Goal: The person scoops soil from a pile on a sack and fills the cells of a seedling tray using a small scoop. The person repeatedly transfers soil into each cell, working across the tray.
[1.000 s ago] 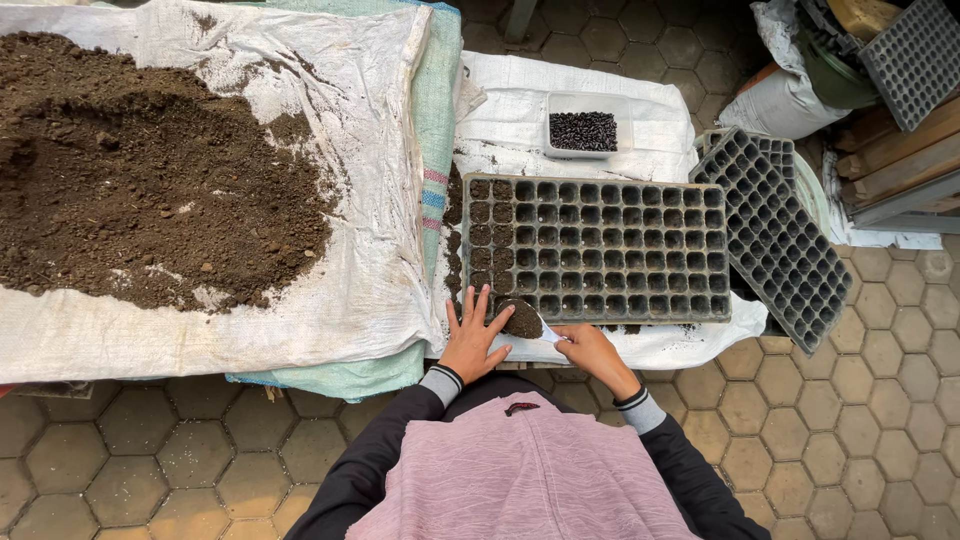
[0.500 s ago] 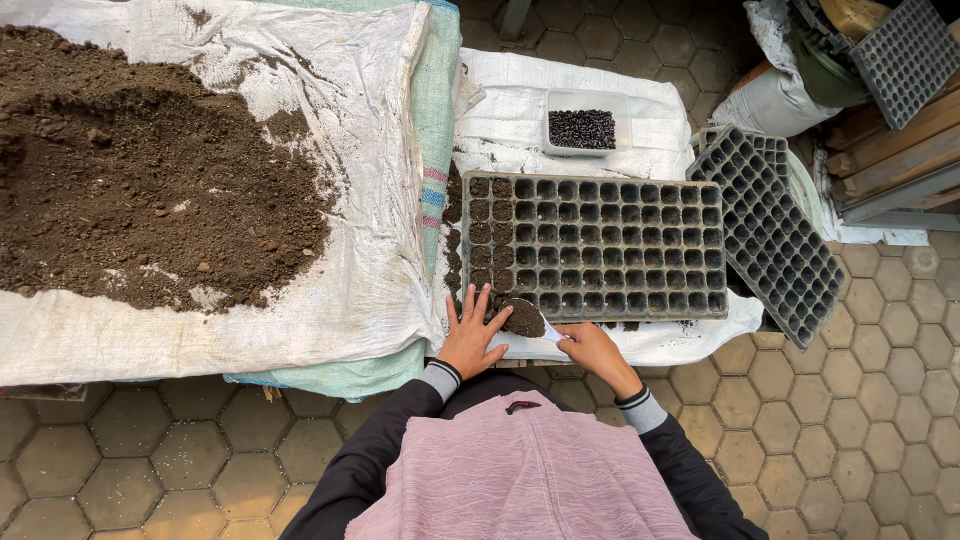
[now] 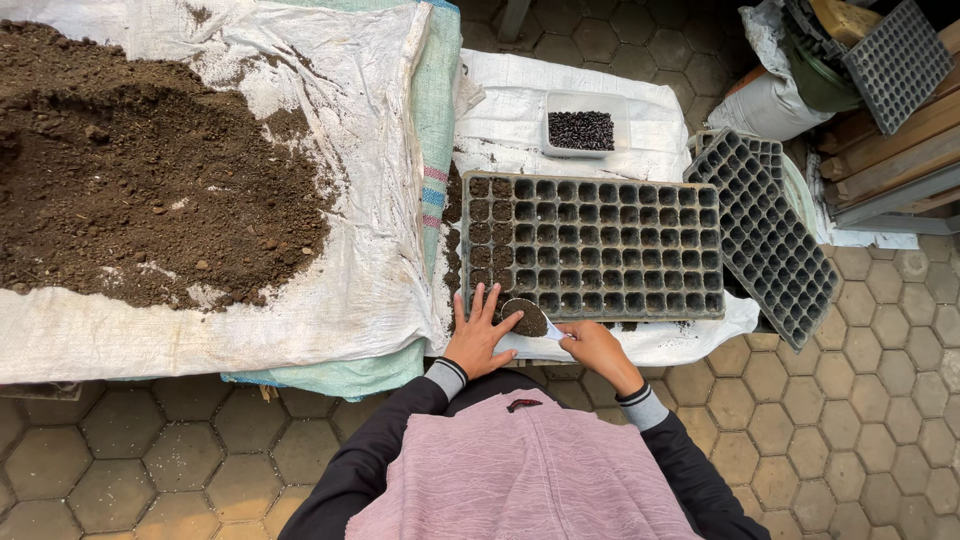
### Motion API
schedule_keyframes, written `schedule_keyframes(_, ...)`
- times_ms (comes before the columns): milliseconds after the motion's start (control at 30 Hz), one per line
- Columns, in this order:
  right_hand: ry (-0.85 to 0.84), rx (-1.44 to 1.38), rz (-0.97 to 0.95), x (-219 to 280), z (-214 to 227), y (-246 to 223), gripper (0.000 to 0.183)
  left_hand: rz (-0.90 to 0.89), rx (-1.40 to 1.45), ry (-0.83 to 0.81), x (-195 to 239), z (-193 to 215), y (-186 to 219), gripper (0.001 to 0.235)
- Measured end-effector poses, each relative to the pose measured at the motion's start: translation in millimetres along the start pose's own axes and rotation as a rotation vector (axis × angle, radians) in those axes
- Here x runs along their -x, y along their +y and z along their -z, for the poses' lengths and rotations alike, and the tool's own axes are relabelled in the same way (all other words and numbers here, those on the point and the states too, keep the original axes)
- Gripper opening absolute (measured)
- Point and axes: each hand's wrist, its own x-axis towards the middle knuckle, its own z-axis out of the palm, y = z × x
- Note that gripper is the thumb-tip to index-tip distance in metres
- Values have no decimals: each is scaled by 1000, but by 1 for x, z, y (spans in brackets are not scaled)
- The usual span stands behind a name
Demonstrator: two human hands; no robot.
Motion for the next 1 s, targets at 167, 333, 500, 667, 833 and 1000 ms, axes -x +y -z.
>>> schedule_keyframes(167, -17, -22, 2, -3, 1, 0, 41, 76, -38, -35, -4, 0, -8, 70)
schedule_keyframes(333, -23, -38, 9, -4, 2, -2, 42, 25, -47, 78, -1, 0, -15, 73)
schedule_keyframes(500, -40, -27, 2, -4, 2, -2, 43, -32, 17, -2, 3, -2, -5, 70)
schedule_keyframes(667, -22, -25, 26, -6, 0, 0, 41, 46, -50, -42, 0, -1, -11, 67)
schedule_keyframes(833, -29, -32, 20, -6, 2, -1, 41, 19, -66, 75, 4, 2, -15, 67)
schedule_keyframes(1000, -2, -11, 27, -5, 5, -5, 40, -64, 14, 3, 5, 1, -1, 68)
